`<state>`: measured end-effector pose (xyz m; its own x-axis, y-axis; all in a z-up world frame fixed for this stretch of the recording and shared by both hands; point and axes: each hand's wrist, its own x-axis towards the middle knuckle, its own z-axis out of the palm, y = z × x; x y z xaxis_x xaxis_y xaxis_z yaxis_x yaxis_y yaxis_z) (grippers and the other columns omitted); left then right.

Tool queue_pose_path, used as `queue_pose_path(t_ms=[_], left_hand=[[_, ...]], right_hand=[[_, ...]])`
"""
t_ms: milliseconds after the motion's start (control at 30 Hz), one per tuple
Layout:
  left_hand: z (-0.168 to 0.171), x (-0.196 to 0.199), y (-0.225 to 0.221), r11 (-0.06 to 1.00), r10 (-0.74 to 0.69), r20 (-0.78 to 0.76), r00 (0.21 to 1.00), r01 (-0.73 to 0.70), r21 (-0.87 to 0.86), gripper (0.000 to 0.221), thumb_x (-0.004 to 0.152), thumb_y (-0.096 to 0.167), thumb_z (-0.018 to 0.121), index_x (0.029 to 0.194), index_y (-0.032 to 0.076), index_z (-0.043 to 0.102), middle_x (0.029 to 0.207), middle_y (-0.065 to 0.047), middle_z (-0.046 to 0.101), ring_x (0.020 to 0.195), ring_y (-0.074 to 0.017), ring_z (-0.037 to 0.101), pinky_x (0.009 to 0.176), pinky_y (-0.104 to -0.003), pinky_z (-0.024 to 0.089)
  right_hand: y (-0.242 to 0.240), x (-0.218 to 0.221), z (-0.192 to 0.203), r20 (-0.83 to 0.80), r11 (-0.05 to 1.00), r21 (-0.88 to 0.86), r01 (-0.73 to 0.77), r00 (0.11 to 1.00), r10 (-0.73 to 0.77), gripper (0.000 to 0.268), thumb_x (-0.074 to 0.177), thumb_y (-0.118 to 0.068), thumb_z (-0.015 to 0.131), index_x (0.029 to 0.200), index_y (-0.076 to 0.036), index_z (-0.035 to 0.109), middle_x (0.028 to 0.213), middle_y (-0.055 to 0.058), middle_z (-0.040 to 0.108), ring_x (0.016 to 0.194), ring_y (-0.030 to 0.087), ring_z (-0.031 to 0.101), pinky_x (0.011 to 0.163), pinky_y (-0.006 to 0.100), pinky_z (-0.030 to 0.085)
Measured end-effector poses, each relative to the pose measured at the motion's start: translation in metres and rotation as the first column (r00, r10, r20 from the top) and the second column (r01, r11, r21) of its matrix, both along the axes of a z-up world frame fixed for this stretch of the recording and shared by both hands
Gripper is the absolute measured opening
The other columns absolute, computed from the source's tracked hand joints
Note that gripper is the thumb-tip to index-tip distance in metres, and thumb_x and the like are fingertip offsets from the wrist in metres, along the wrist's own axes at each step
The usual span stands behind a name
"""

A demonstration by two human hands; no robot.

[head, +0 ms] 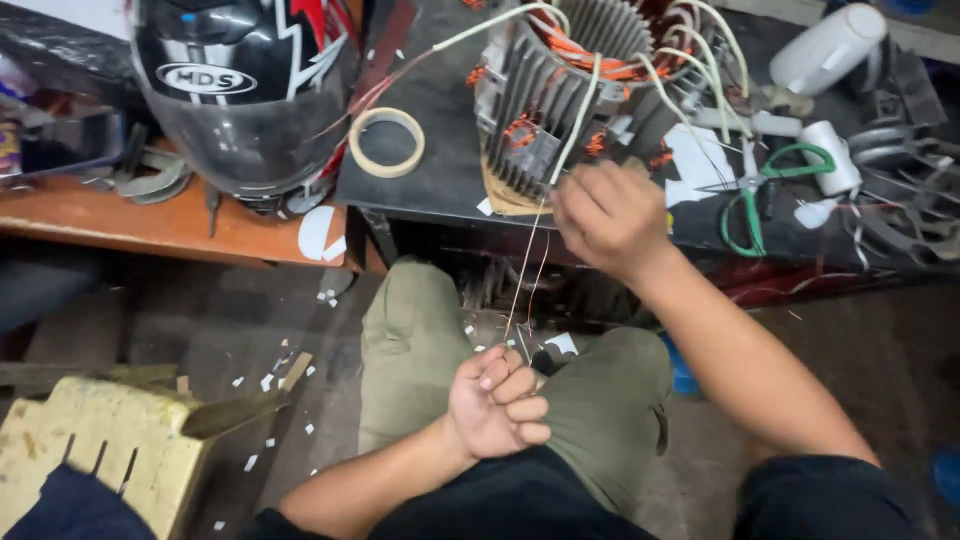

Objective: Manually winding copper wire into the slots of an electric motor stator and applying insulation.

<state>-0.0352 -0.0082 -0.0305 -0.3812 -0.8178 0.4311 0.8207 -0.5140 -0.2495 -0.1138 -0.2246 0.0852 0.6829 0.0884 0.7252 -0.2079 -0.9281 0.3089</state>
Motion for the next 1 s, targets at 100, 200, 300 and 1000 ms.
queue_pose_path(t_ms=[100, 200, 300, 1000], left_hand=[[0.002, -0.002, 0.002, 0.999, -0.012, -0.015, 1.000, 0.012, 0.030, 0.040, 0.100, 0.035, 0.045, 0.064, 0.019, 0.046, 0.059, 0.006, 0.028, 0.059, -0.0110, 0.021, 0.062, -0.029, 0.021], [-0.003, 0.001, 0.001, 0.999, -0.009, -0.010, 1.000, 0.010, 0.041, 0.038, 0.099, 0.037, 0.047, 0.066, 0.019, 0.046, 0.060, 0.005, 0.026, 0.060, -0.0109, 0.021, 0.063, -0.029, 0.021], [0.000, 0.000, 0.001, 0.999, -0.045, -0.039, 0.998, 0.045, 0.001, 0.038, 0.100, 0.037, 0.044, 0.068, 0.018, 0.049, 0.061, 0.004, 0.029, 0.061, -0.0117, 0.024, 0.064, -0.030, 0.024], [-0.043, 0.004, 0.006, 0.989, 0.056, 0.237, 0.970, -0.087, 0.121, 0.041, 0.106, 0.046, 0.039, 0.072, 0.022, 0.043, 0.060, 0.006, 0.027, 0.059, -0.0108, 0.028, 0.062, -0.027, 0.033]], right_hand=[[0.031, -0.006, -0.025, -0.016, 0.981, 0.011, -0.195, 0.981, 0.195, 0.034, 0.096, -0.007, 0.038, 0.075, -0.008, 0.065, 0.074, 0.010, 0.064, 0.061, 0.025, 0.057, 0.051, 0.039, 0.044], [0.032, -0.007, -0.013, -0.097, 0.955, -0.069, -0.289, 0.955, 0.281, 0.025, 0.098, -0.014, 0.055, 0.077, -0.014, 0.069, 0.078, 0.005, 0.070, 0.067, 0.018, 0.066, 0.062, 0.031, 0.056], [-0.010, -0.004, -0.001, 0.025, 0.993, 0.104, -0.062, 0.998, 0.060, 0.019, 0.101, -0.005, 0.058, 0.082, 0.000, 0.058, 0.078, 0.016, 0.060, 0.065, 0.032, 0.056, 0.059, 0.041, 0.045], [0.089, -0.027, -0.008, -0.397, 0.995, 0.032, -0.092, 0.913, 0.098, 0.019, 0.093, -0.018, 0.050, 0.075, -0.019, 0.053, 0.071, 0.000, 0.047, 0.060, 0.022, 0.053, 0.046, 0.031, 0.042]])
